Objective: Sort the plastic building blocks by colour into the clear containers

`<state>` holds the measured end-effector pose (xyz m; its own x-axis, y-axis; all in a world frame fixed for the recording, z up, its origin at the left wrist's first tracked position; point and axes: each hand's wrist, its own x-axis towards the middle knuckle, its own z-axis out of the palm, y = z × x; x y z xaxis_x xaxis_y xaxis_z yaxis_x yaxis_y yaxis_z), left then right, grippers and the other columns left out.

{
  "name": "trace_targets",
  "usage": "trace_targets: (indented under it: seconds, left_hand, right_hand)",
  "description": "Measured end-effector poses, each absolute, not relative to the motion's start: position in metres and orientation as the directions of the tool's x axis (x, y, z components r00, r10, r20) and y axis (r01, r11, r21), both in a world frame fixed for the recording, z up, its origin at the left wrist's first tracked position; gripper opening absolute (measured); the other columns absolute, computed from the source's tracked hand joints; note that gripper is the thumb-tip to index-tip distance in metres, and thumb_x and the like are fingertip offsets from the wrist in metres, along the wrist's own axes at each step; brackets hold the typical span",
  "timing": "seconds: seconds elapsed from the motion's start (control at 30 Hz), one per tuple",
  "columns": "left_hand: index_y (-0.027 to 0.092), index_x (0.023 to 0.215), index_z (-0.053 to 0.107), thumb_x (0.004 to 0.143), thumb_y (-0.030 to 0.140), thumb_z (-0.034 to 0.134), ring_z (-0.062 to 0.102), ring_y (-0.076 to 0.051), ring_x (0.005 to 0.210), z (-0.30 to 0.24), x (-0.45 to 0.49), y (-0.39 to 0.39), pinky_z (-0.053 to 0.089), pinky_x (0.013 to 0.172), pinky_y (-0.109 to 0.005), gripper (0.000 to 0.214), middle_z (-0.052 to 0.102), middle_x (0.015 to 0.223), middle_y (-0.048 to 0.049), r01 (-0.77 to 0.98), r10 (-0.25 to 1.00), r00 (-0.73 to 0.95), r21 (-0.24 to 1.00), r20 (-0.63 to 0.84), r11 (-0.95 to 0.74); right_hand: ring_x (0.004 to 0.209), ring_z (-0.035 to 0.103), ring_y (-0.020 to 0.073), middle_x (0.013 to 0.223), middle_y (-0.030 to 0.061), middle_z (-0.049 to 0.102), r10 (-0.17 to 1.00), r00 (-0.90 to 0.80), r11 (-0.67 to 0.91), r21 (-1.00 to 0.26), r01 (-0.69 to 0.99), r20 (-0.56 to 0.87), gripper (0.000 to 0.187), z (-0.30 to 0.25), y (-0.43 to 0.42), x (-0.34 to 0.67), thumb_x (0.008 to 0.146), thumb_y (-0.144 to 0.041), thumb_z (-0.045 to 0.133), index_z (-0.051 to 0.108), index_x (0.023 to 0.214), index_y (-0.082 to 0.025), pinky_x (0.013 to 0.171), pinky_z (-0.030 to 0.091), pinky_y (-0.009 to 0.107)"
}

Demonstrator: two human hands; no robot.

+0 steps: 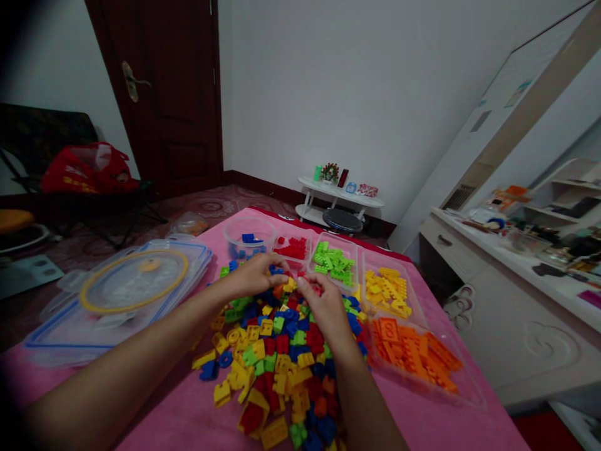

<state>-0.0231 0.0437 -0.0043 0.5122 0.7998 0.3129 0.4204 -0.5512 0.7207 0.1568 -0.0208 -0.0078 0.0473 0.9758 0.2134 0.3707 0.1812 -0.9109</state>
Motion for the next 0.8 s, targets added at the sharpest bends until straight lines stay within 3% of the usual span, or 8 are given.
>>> trace_targets:
  seconds: [0.07, 0.13, 0.23, 0.33, 0.5, 0.6, 0.7, 0.8]
  left_hand:
    - [0.014, 0.085, 0.063, 0.075, 0.033, 0.058, 0.060, -0.017, 0.076, 0.001, -0.019, 0.041, 0.047, 0.070, -0.027, 0.022, 0.066, 0.080, -0.0053, 0.241, 0.866, 0.450, 0.904, 0.218, -0.354]
    - [0.014, 0.087, 0.061, 0.074, 0.032, 0.059, 0.062, -0.015, 0.071, 0.004, -0.014, 0.037, 0.049, 0.064, -0.026, 0.022, 0.065, 0.077, -0.0052, 0.014, 0.891, 0.451, 0.998, 0.049, -0.062]
    - [0.014, 0.086, 0.059, 0.071, 0.026, 0.060, 0.064, -0.014, 0.067, 0.005, -0.007, 0.029, 0.051, 0.061, -0.024, 0.020, 0.066, 0.079, -0.0059, -0.199, 0.831, 0.538, 0.935, -0.145, 0.293]
    - [0.013, 0.085, 0.058, 0.072, 0.024, 0.059, 0.065, -0.013, 0.064, 0.001, -0.001, 0.022, 0.052, 0.059, -0.022, 0.017, 0.066, 0.078, -0.0062, -0.247, 0.763, 0.607, 0.861, -0.221, 0.445]
    - [0.015, 0.084, 0.053, 0.074, 0.025, 0.061, 0.063, -0.012, 0.060, -0.007, 0.005, 0.019, 0.051, 0.055, -0.024, 0.015, 0.061, 0.073, -0.0011, -0.172, 0.794, 0.570, 0.914, -0.213, 0.369]
    - [0.015, 0.082, 0.056, 0.073, 0.024, 0.061, 0.060, -0.013, 0.062, -0.010, 0.004, 0.024, 0.048, 0.059, -0.025, 0.014, 0.061, 0.070, 0.0000, -0.045, 0.865, 0.500, 0.996, -0.044, 0.077]
    - [0.013, 0.077, 0.063, 0.073, 0.023, 0.062, 0.059, -0.013, 0.070, -0.007, 0.002, 0.027, 0.047, 0.070, -0.024, 0.011, 0.063, 0.073, -0.0013, 0.006, 0.861, 0.468, 0.974, 0.197, -0.227]
    - [0.013, 0.083, 0.063, 0.079, 0.029, 0.057, 0.061, -0.014, 0.074, 0.002, 0.001, 0.023, 0.049, 0.069, -0.025, 0.018, 0.065, 0.081, -0.0040, -0.081, 0.870, 0.485, 0.995, 0.086, -0.053]
  right_hand:
    - [0.043, 0.043, 0.0099, 0.057, -0.0013, 0.059, 0.991, 0.066, 0.101, -0.977, 0.190, 0.115, 0.037, -0.006, -0.022, 0.156, 0.079, -0.054, 0.053, 0.060, 0.073, -0.018, 0.041, 0.032, 0.022]
    - [0.039, 0.036, 0.0081, 0.049, -0.0039, 0.051, 0.992, 0.088, 0.083, -0.991, 0.102, 0.092, 0.038, -0.004, -0.023, 0.155, 0.079, -0.055, 0.053, 0.059, 0.074, -0.018, 0.038, 0.025, 0.021]
    - [0.042, 0.042, 0.0096, 0.053, -0.0032, 0.055, 0.970, 0.180, 0.137, -0.977, 0.161, 0.166, 0.034, 0.000, -0.024, 0.154, 0.072, -0.050, 0.064, 0.062, 0.084, -0.018, 0.039, 0.029, 0.021]
    - [0.061, 0.057, 0.0158, 0.072, 0.0030, 0.067, 0.936, 0.209, 0.218, -0.932, 0.291, 0.284, 0.033, 0.005, -0.026, 0.153, 0.069, -0.044, 0.069, 0.066, 0.089, -0.018, 0.053, 0.044, 0.026]
    - [0.083, 0.062, 0.0208, 0.088, 0.0058, 0.071, 0.926, 0.120, 0.283, -0.867, 0.411, 0.359, 0.028, 0.010, -0.028, 0.152, 0.070, -0.039, 0.068, 0.069, 0.088, -0.017, 0.076, 0.047, 0.033]
    - [0.083, 0.063, 0.0212, 0.087, 0.0057, 0.071, 0.922, 0.124, 0.280, -0.853, 0.440, 0.366, 0.027, 0.012, -0.029, 0.152, 0.071, -0.038, 0.066, 0.070, 0.087, -0.017, 0.078, 0.047, 0.034]
    - [0.084, 0.063, 0.0213, 0.089, 0.0055, 0.071, 0.922, 0.137, 0.271, -0.856, 0.441, 0.363, 0.026, 0.015, -0.030, 0.153, 0.072, -0.038, 0.065, 0.070, 0.087, -0.018, 0.078, 0.047, 0.035]
    - [0.085, 0.062, 0.0220, 0.090, 0.0055, 0.071, 0.917, 0.144, 0.267, -0.842, 0.468, 0.371, 0.026, 0.017, -0.031, 0.154, 0.072, -0.038, 0.066, 0.070, 0.089, -0.019, 0.080, 0.046, 0.037]
